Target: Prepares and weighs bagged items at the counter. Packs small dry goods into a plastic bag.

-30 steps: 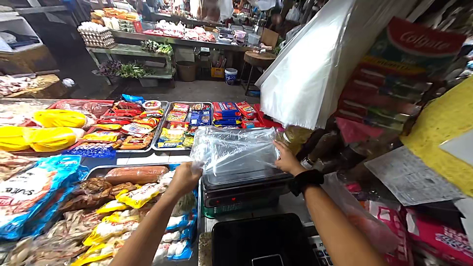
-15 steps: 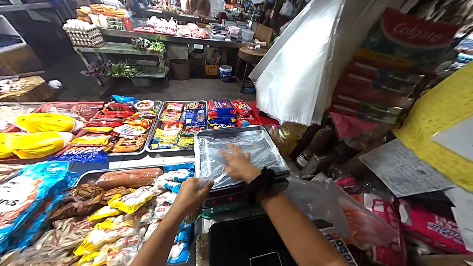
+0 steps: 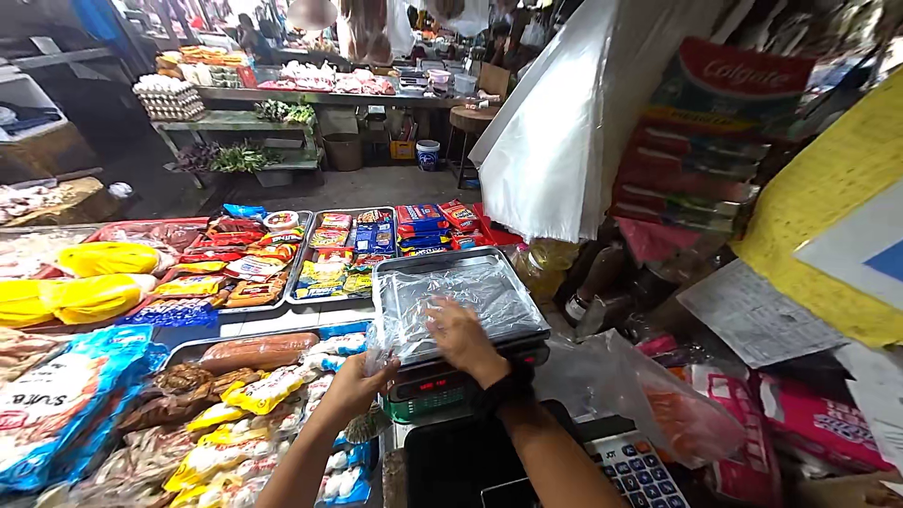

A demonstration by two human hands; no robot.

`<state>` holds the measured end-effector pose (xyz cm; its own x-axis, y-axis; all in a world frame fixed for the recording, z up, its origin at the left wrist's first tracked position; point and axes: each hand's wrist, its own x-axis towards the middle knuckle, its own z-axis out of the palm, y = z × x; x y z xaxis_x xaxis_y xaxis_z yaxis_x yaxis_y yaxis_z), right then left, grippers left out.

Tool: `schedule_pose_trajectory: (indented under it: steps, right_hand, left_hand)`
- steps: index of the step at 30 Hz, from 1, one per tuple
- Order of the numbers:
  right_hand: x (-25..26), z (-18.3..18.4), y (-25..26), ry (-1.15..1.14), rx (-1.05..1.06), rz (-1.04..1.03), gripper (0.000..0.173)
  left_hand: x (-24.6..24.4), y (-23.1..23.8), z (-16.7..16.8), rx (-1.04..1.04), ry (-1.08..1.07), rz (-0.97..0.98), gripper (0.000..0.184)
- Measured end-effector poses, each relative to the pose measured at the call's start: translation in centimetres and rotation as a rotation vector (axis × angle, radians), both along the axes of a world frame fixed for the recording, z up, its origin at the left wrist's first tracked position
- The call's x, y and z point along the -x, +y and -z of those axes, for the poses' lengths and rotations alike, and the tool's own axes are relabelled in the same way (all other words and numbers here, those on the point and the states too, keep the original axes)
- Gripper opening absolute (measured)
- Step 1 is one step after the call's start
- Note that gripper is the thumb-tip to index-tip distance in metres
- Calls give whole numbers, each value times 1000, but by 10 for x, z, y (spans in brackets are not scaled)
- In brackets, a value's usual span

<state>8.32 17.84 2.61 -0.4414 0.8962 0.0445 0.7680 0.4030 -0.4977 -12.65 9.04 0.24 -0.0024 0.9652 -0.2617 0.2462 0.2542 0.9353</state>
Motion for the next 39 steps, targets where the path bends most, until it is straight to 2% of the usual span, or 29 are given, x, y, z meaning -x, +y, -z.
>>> schedule_pose_trajectory:
  steps: [3, 5, 7, 10, 13, 16, 19, 21, 23, 24, 26, 28, 30, 32, 34, 36, 39]
  right_hand:
    - [-46, 0, -7, -177, 56, 330, 42]
    - [-65, 5, -12, -238, 147, 385, 47]
    - [-64, -2, -22, -241, 73, 398, 53]
    - [-36, 1, -36, -185, -145, 201, 53]
    - [-5, 19, -44, -103, -44, -99, 52]
    - [10, 12, -51, -219, 121, -231, 54]
    - [6, 7, -61, -165, 19, -173, 56]
    - [0, 11, -62, -126, -100, -128, 56]
    - [-6, -1, -67, -172, -67, -141, 51]
    - [-11, -6, -73, -169, -58, -159, 47]
    - [-25, -8, -94, -60, -167, -188, 41]
    - [-46, -2, -119, 35, -311, -198, 36]
    - [-72, 7, -144, 56, -372, -197, 34]
    - [-100, 20, -170, 51, -350, -187, 33]
    - [-127, 32, -196, 51, -264, -170, 32]
    - [-151, 36, -219, 65, -161, -139, 30]
    - [-181, 22, -247, 157, -136, -36, 29]
  left_hand:
    - [4, -1, -1, 74, -122, -7, 26]
    - [4, -2, -5, 107, -197, -14, 25]
    - [3, -1, -8, 107, -237, -3, 25]
    - [5, -7, -3, 95, -256, 3, 25]
    - [7, -14, 2, 81, -281, 10, 28]
    - [14, -29, -8, -47, -299, 37, 35]
    - [22, -46, -60, -290, -309, 40, 33]
    - [20, -52, -115, -424, -329, 51, 28]
    - [13, -49, -169, -501, -331, 30, 23]
    - [9, -45, -193, -529, -328, 29, 28]
    - [-2, -31, -233, -626, -326, 51, 44]
    - [-16, -13, -261, -727, -314, 80, 54]
    - [-29, 7, -277, -806, -279, 111, 56]
    - [-41, 29, -278, -843, -239, 161, 52]
    - [-53, 51, -263, -786, -193, 204, 50]
    - [-65, 74, -234, -690, -137, 244, 50]
    - [-75, 112, -164, -596, -67, 335, 49]
